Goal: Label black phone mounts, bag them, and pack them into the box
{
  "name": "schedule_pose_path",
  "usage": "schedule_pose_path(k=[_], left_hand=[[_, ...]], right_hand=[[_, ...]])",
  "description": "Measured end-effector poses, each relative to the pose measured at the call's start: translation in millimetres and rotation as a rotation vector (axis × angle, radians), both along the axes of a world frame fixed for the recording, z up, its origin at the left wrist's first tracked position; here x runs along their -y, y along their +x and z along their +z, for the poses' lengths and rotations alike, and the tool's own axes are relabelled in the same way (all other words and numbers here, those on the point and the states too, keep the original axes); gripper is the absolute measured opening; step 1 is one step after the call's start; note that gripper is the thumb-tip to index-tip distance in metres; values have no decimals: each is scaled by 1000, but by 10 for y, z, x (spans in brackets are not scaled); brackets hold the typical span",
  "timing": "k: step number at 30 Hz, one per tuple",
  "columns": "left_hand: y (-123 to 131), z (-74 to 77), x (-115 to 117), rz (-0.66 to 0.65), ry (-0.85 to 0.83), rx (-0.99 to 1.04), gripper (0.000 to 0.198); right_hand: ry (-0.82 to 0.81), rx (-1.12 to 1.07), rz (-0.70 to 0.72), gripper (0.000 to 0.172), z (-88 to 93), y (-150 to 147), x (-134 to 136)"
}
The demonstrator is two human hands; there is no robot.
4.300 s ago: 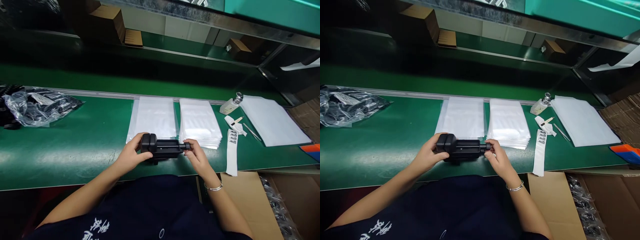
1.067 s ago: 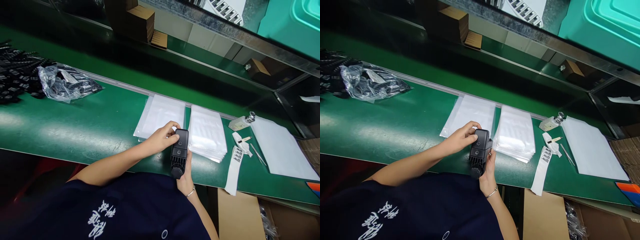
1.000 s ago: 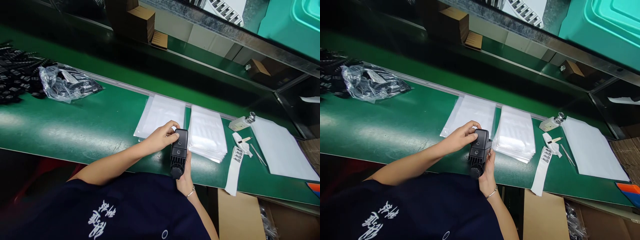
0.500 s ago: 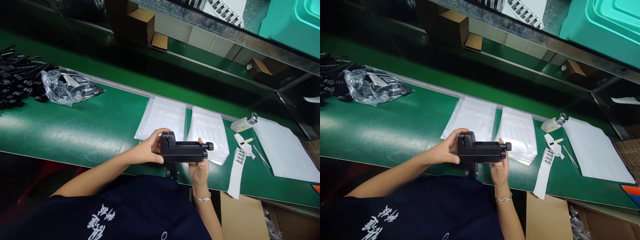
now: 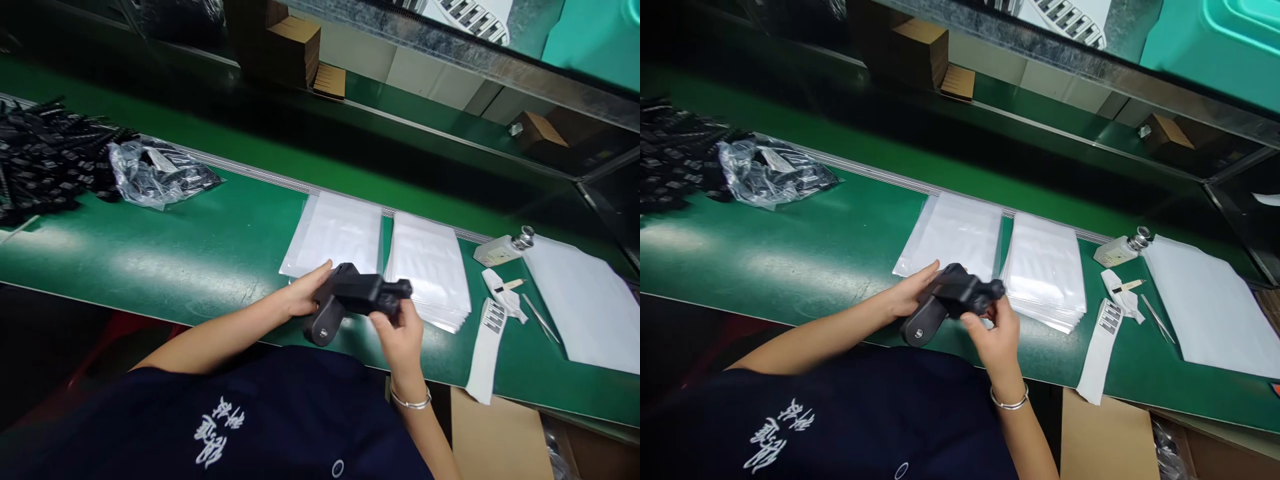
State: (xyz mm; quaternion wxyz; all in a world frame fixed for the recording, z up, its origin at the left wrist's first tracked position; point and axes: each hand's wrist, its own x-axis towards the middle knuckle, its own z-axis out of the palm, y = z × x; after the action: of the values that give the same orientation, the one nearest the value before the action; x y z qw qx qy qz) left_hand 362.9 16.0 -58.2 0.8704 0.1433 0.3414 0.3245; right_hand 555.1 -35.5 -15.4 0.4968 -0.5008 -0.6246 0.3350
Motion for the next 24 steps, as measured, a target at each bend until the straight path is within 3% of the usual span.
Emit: schedule_pose_path(k=[3,8,10,12,14,16,17,18,20,21,24], left_hand=[[72,-30,-61,-4,-31,31,50],[182,-33,-34,-36,-20,115,53],[189,-7,-33,-26,-27,69,52],[159,29,-54,-22,-9,-5,54],[85,53,-100,-24,79,-136,58],[-20,39,-167,-13,279,-380,64],[-76,15,-207,-4,413,-543,67],[-129,-16,-250,-3,556,-720,69],[-207,-75,-326,-33,780,-1026,67],[-227,-85,-353,-64,845,-1141,65],[-188,18,-344,-87,1048,-1486,61]], right_hand=[[200,310,61,32,127,-152,55],[288,403,80,36,162,-299,117],[247,408,116,47,149,-167,123],[154,393,118,60,110,173,133],[18,396,-56,63,26,710,189],[-137,519,-543,54,-97,1326,337],[-297,653,-739,52,-166,1608,448],[-482,767,-842,51,-237,1845,576],[-752,840,-898,54,-380,2137,841],[-808,804,-888,56,-452,2189,955],[-702,533,-886,58,-671,2092,1152]])
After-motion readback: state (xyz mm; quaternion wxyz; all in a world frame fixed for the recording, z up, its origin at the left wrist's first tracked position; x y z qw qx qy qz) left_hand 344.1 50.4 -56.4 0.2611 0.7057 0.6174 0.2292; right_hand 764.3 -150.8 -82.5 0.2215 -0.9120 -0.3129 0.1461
